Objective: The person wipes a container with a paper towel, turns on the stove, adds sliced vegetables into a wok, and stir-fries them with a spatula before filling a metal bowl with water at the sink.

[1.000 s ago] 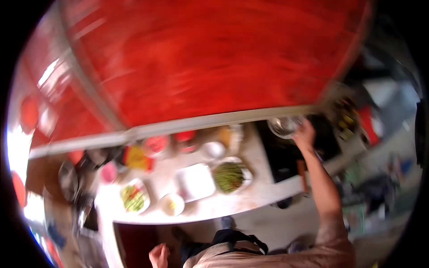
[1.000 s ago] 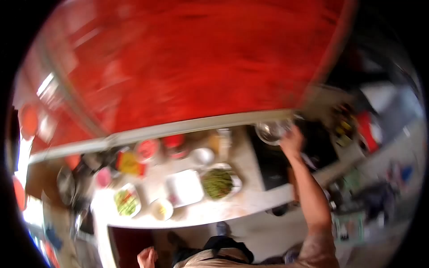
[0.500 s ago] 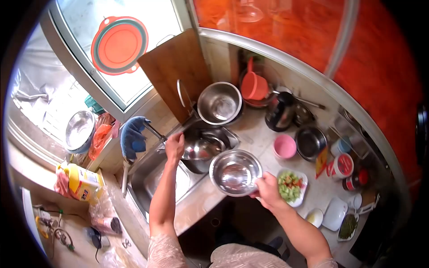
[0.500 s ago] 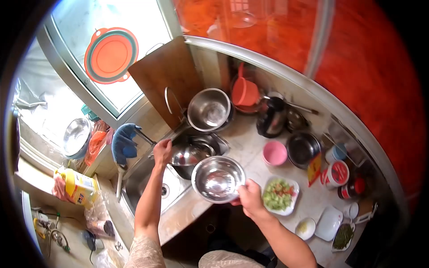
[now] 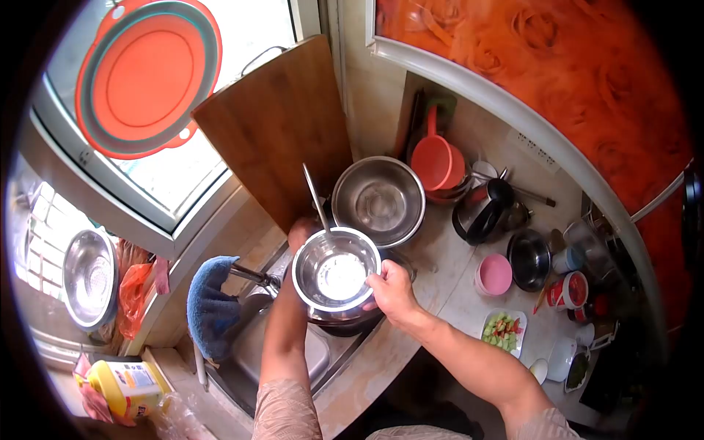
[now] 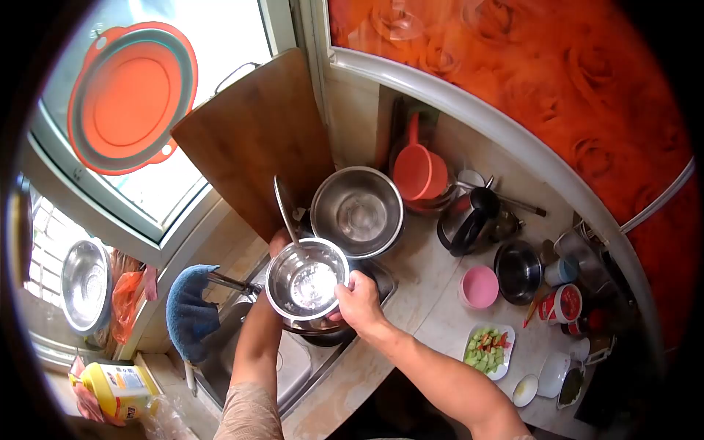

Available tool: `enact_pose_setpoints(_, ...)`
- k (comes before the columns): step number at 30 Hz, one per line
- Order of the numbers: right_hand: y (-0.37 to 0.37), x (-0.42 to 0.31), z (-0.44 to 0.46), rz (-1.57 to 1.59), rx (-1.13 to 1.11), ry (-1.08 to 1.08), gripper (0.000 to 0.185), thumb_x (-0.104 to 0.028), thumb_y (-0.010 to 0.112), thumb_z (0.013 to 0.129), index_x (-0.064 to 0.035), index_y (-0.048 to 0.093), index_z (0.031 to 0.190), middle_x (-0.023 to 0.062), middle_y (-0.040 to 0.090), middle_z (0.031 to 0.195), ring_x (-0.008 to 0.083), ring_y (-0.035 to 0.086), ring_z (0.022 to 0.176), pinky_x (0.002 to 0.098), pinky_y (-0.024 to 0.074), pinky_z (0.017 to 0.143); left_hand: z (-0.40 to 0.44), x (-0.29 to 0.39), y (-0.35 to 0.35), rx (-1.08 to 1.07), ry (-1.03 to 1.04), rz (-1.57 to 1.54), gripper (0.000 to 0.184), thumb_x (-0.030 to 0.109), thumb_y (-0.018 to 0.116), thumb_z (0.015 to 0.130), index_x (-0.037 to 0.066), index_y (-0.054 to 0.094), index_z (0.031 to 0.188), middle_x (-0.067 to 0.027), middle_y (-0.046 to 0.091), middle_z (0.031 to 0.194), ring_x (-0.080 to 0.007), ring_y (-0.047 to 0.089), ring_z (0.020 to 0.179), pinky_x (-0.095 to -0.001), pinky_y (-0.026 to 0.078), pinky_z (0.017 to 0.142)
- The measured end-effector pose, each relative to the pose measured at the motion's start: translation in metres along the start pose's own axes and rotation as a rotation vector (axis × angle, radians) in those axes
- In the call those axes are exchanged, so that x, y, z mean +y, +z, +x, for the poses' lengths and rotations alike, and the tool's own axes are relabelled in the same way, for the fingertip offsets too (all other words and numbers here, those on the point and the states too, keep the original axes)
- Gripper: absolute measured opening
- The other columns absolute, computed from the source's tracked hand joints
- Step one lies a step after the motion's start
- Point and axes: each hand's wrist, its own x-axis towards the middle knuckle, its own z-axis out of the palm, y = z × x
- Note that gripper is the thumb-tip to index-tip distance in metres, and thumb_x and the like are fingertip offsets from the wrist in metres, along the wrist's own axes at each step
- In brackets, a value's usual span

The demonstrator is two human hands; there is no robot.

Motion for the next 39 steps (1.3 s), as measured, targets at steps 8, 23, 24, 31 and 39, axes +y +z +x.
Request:
enact_pose_setpoints(8,-0.004,0.018,0.011,0.027,0.023,0.001,0.007,-0.003,0.055,0.087,-0.001,0.049,0.085,0.0054,0.056,0.076,0.0125,0.061,0.058,0.0256,0.0553,0.045,0.005,0.003,-0.009,-0.112,0.543,0.535,0.013,0.022,0.059,0.071,0.012,0.064,0.077,-0.0031,0.061,0.086,-0.0205,0.055,0.088,-0.039,0.04,0.071)
enact_pose_setpoints(23,-0.018,0.04,0.003,0.154,-0.114,0.132,0.008,-0.005,0.054,0.086,0.0004,0.049,0.083,0.0118,0.062,0.073,0.0163,0.063,0.053,0.027,0.0534,0.044,0.017,-0.023,-0.004,-0.285,0.626,0.594,0.021,0.014,0.06,0.074,0.013,0.068,0.093,-0.0017,0.062,0.099,-0.0216,0.056,0.095,-0.0421,0.039,0.08)
enact_pose_setpoints(24,-0.017,0.042,0.004,0.158,-0.128,0.146,0.008,-0.005,0.054,0.086,0.0001,0.049,0.084,0.0116,0.062,0.073,0.0158,0.063,0.053,0.0269,0.0535,0.044,0.017,-0.025,-0.005,-0.288,0.628,0.571,0.022,0.014,0.06,0.074,0.013,0.068,0.094,-0.0021,0.062,0.099,-0.0216,0.057,0.095,-0.042,0.039,0.081)
enact_pose_setpoints(31,-0.009,0.054,0.007,0.144,-0.196,0.135,0.006,-0.005,0.054,0.086,-0.0011,0.049,0.082,0.0088,0.061,0.071,0.0132,0.062,0.052,0.0262,0.0533,0.044,0.017,-0.003,-0.017,-0.321,0.696,0.638,0.022,0.016,0.061,0.076,0.013,0.067,0.097,-0.0053,0.063,0.101,-0.0219,0.058,0.095,-0.0415,0.04,0.081)
enact_pose_setpoints(39,-0.011,0.055,0.006,0.083,-0.09,-0.045,0.016,-0.001,0.053,0.084,-0.003,0.041,0.074,0.0071,0.057,0.066,0.014,0.061,0.049,0.0261,0.0506,0.039,0.017,-0.014,-0.006,-0.227,0.679,0.522,0.009,0.021,0.061,0.076,0.014,0.065,0.081,-0.0023,0.061,0.082,-0.0215,0.058,0.088,-0.0421,0.041,0.084)
